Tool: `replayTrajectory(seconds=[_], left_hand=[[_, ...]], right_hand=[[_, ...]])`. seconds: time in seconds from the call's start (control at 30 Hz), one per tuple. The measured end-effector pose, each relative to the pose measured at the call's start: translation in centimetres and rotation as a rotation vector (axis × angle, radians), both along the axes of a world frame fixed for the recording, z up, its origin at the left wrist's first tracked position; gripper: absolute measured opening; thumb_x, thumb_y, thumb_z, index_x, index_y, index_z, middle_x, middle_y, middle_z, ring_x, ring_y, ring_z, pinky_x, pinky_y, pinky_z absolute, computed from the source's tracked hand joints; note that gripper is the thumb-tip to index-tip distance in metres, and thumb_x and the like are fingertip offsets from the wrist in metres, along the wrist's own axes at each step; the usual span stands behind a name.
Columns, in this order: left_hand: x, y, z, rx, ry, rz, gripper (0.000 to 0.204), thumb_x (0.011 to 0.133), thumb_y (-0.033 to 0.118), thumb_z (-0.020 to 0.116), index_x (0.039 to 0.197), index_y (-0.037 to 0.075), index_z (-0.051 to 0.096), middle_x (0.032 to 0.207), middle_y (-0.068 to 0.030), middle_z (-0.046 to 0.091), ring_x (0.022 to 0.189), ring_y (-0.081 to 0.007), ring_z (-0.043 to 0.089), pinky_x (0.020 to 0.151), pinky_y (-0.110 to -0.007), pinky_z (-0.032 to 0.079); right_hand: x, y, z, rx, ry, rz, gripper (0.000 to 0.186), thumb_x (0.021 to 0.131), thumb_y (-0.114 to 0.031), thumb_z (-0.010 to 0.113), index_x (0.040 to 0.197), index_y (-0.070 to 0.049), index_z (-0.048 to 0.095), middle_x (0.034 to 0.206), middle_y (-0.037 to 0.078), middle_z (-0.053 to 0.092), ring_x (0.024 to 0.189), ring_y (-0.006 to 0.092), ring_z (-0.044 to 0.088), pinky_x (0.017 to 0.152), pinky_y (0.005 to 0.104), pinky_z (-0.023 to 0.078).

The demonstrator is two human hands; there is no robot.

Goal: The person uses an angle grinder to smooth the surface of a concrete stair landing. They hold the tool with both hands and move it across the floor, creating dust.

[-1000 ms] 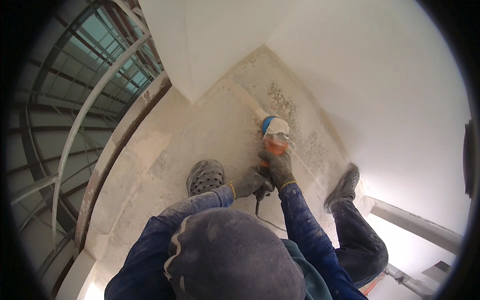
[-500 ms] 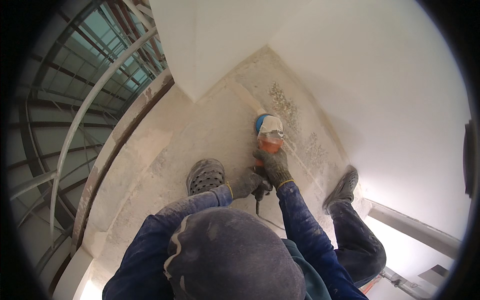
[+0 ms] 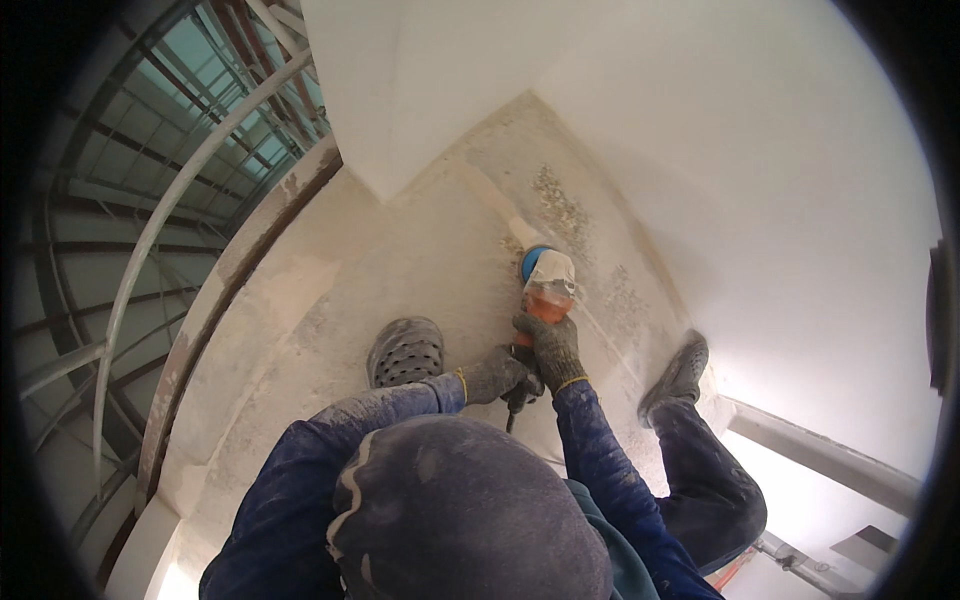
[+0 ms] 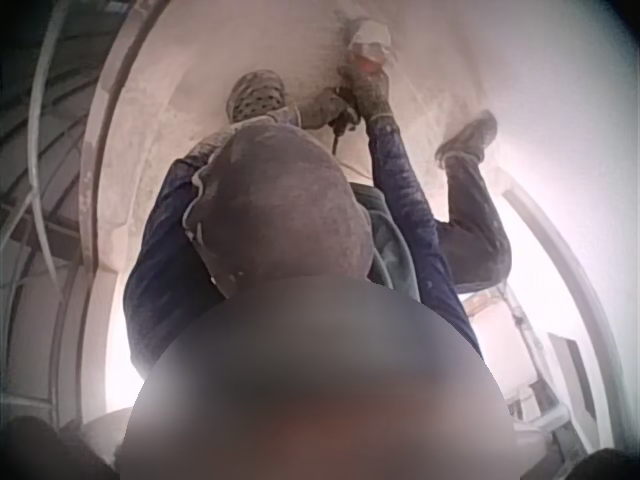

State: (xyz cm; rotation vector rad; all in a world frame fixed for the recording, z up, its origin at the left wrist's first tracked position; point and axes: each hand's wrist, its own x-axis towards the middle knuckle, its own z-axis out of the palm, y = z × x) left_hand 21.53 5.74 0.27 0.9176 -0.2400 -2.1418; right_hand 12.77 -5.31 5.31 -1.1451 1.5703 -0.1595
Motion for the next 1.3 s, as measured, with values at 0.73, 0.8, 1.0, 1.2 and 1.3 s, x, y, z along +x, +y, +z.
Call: replayTrajectory(seconds=[0.73, 0.8, 1.0, 1.2, 1.3], left_hand=[[-0.6, -0.3, 0.0, 0.005, -0.028, -0.041, 0.016, 0.083, 0.005, 0.08, 0.093, 0.0, 0.069, 0.071, -0.0138, 0.069, 0.051, -0.0258, 0.067, 0.046, -0.04, 0.055], [-0.7, -0.4, 0.0, 0.016, -0.004, -0.025, 0.016, 0.084, 0.005, 0.08, 0.094, 0.0, 0.069, 0.071, -0.0138, 0.069, 0.051, -0.0258, 0.067, 0.046, -0.04, 0.055], [0.6, -0.7, -0.3, -0.015, -0.019, 0.051, 0.017, 0.084, 0.006, 0.081, 0.096, 0.0, 0.071, 0.074, -0.0135, 0.07, 0.054, -0.0252, 0.068, 0.048, -0.04, 0.056], [1.6, -1.0, -0.2, 0.015, -0.021, 0.159, 0.019, 0.085, 0.007, 0.08, 0.1, 0.0, 0.07, 0.077, -0.013, 0.072, 0.058, -0.0238, 0.069, 0.049, -0.038, 0.057], [1.6, -1.0, -0.3, -0.041, -0.016, 0.101, 0.02, 0.085, 0.008, 0.079, 0.102, 0.001, 0.069, 0.079, -0.0127, 0.072, 0.059, -0.0234, 0.07, 0.049, -0.037, 0.058]], right_hand=[[-0.8, 0.2, 0.2, -0.05, 0.003, -0.016, 0.049, 0.075, -0.025, 0.086, 0.114, -0.001, 0.071, 0.094, 0.01, 0.074, 0.076, 0.022, 0.072, 0.07, 0.0368, 0.058], [-1.0, 0.1, 0.2, -0.051, -0.019, -0.004, 0.049, 0.075, -0.026, 0.086, 0.114, 0.0, 0.071, 0.094, 0.01, 0.074, 0.077, 0.0219, 0.072, 0.07, 0.0368, 0.058], [1.2, -0.8, 0.5, -0.067, -0.028, 0.096, 0.047, 0.075, -0.025, 0.087, 0.112, 0.0, 0.071, 0.095, 0.011, 0.074, 0.077, 0.0223, 0.071, 0.069, 0.0372, 0.059], [3.2, -1.5, 0.8, 0.009, -0.09, 0.054, 0.046, 0.078, -0.02, 0.086, 0.116, 0.0, 0.068, 0.095, 0.01, 0.071, 0.074, 0.0214, 0.07, 0.065, 0.036, 0.06], [2.9, -1.4, 0.7, -0.005, -0.086, 0.03, 0.046, 0.078, -0.02, 0.085, 0.116, 0.0, 0.068, 0.095, 0.01, 0.071, 0.075, 0.0214, 0.07, 0.065, 0.0364, 0.059]])
